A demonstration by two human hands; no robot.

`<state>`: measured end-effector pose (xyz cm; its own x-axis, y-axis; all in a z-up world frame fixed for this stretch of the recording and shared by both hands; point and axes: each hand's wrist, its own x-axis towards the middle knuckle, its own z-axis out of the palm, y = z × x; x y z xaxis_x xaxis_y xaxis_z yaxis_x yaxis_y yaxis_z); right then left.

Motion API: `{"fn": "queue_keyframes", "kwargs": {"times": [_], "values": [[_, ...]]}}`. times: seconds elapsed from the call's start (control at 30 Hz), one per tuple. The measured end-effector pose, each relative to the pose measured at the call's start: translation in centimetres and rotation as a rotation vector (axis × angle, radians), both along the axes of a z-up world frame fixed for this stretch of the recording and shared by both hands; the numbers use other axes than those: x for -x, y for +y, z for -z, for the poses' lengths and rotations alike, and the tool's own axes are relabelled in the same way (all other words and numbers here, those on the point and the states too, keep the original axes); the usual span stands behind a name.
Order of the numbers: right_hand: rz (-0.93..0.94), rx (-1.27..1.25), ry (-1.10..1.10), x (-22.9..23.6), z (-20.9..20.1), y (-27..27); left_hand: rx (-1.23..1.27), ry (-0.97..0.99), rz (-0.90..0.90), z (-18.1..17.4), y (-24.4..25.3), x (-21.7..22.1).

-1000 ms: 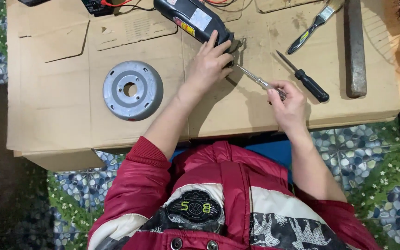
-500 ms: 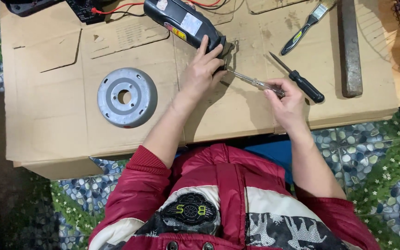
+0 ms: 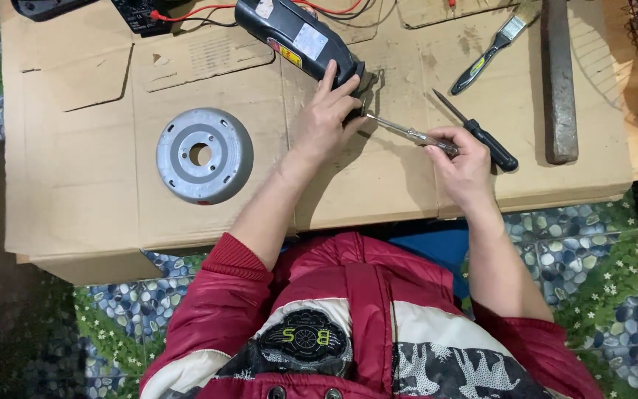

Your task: The person disassembles a black handheld electrical appliance using a screwdriver and a wrench. They remove screws and a metal bracket from the device's casing, then manipulate internal wires and components before reattaching the bracket and tightening the screws.

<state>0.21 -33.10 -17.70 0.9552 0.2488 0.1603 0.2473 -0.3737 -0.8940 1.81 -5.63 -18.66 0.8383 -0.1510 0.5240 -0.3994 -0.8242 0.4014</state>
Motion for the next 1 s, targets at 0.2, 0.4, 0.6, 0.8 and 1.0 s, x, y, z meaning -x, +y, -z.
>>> {"fn": "queue_keyframes", "kwargs": {"times": [0.2, 0.4, 0.6, 0.8, 1.0], "values": [[-0.014, -0.013, 0.015, -0.2, -0.3, 0.1, -0.018, -0.007, -0.014, 0.5, 0.1, -0.2], [-0.028, -0.006, 0.022, -0.5, -0.2, 0.1, -0.075, -0.02, -0.058, 0.3, -0.1, -0.1], [-0.103, 0.159, 0.254, -1.8, -3.2, 0.3, 0.009, -0.026, -0.002, 0.7, -0.1, -0.2], [-0.228, 0.369, 0.51, -3.3, -5.3, 2.0, 0.017, -0.004, 0.028, 0.1, 0.0, 0.0], [-0.24, 0.431, -0.081, -3.9, -4.7, 1.7, 0.017, 0.022, 0.009, 2.2, 0.2, -0.4]]}}
